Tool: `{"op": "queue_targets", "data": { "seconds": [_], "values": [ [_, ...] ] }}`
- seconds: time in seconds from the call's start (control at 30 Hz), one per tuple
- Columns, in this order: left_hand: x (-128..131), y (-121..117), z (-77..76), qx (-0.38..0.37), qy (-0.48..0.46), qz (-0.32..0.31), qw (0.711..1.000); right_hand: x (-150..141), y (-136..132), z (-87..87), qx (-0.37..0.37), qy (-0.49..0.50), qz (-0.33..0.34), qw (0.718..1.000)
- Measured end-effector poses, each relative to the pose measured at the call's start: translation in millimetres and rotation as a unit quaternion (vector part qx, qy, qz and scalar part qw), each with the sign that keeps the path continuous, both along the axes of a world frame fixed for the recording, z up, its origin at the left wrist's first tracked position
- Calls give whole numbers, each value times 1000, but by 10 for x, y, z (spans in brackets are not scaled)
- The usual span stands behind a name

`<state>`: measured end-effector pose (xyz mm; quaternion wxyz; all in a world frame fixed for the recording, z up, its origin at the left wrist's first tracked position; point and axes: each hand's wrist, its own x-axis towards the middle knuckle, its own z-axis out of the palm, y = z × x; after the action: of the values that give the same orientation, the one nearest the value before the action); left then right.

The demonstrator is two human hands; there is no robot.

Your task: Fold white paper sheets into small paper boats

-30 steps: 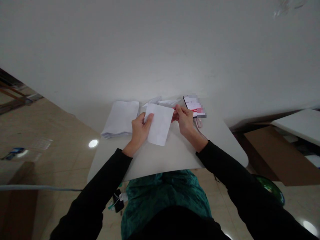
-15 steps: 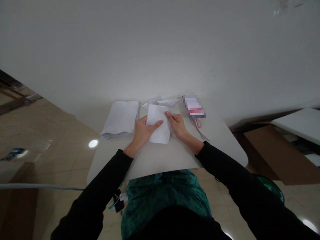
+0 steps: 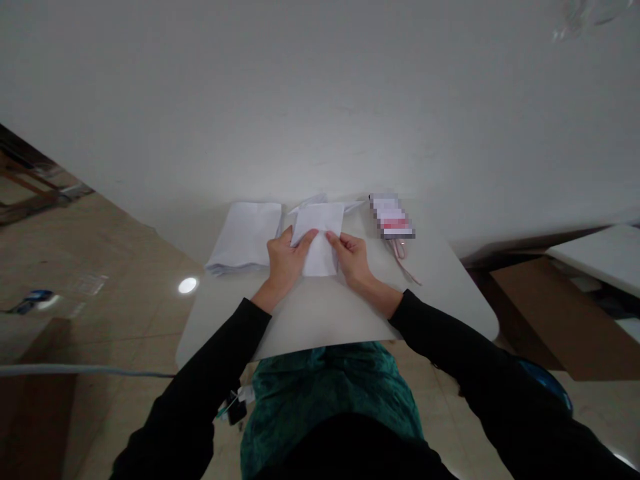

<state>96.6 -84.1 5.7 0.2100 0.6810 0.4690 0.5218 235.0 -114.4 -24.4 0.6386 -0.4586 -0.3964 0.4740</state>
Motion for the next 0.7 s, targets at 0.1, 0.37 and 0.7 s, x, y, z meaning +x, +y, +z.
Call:
{"op": "queue_targets", "data": {
  "seconds": [0.1,0.37,0.7],
  "values": [
    [6,-3,19,26,27,23,999,-38,-31,-27,-7,-35,-17,999],
    [170,-1,-3,-48,-98,-21,994,52,-37,159,34,-112,-77,990],
    [143,29,-10,-88,-165,7,982,82,-52,124,32,-99,-18,994]
  ]
}}
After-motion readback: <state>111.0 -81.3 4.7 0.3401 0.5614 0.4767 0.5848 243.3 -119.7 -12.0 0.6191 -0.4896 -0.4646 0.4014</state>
